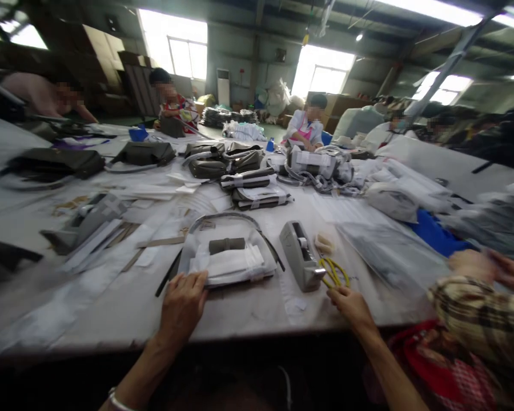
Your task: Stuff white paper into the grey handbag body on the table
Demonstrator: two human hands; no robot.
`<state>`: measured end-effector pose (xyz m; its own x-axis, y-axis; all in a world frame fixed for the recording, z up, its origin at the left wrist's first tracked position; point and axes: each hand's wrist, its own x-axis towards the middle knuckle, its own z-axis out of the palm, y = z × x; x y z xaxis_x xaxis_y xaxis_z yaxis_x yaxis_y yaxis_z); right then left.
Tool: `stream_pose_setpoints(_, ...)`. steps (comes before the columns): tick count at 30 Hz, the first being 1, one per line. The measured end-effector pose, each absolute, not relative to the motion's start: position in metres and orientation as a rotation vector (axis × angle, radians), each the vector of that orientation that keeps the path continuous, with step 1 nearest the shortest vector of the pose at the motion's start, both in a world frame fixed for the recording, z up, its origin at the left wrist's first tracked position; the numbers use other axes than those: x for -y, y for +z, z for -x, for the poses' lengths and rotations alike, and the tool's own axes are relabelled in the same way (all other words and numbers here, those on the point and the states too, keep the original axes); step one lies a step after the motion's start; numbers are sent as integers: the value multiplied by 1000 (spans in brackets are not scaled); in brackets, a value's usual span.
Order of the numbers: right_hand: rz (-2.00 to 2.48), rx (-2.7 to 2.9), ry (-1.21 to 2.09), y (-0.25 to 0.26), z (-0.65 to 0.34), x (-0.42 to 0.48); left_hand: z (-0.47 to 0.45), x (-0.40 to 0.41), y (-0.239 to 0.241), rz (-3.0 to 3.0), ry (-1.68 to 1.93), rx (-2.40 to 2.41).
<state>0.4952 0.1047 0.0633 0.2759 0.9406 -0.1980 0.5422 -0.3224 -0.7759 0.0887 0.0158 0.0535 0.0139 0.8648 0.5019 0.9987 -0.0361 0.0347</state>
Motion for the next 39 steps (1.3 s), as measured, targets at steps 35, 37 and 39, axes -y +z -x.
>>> stream_pose_setpoints(35, 402, 3371, 33, 139, -98, -231, -94, -15, 37, 1938, -703, 2008)
stream_pose_setpoints(37, 592, 3246, 129, 140, -106, -244, -94, -15, 37, 1945, -712, 2002)
stream_pose_setpoints(39, 746, 3125, 239, 139, -119, -249, -94, -15, 38, 1955, -724, 2009)
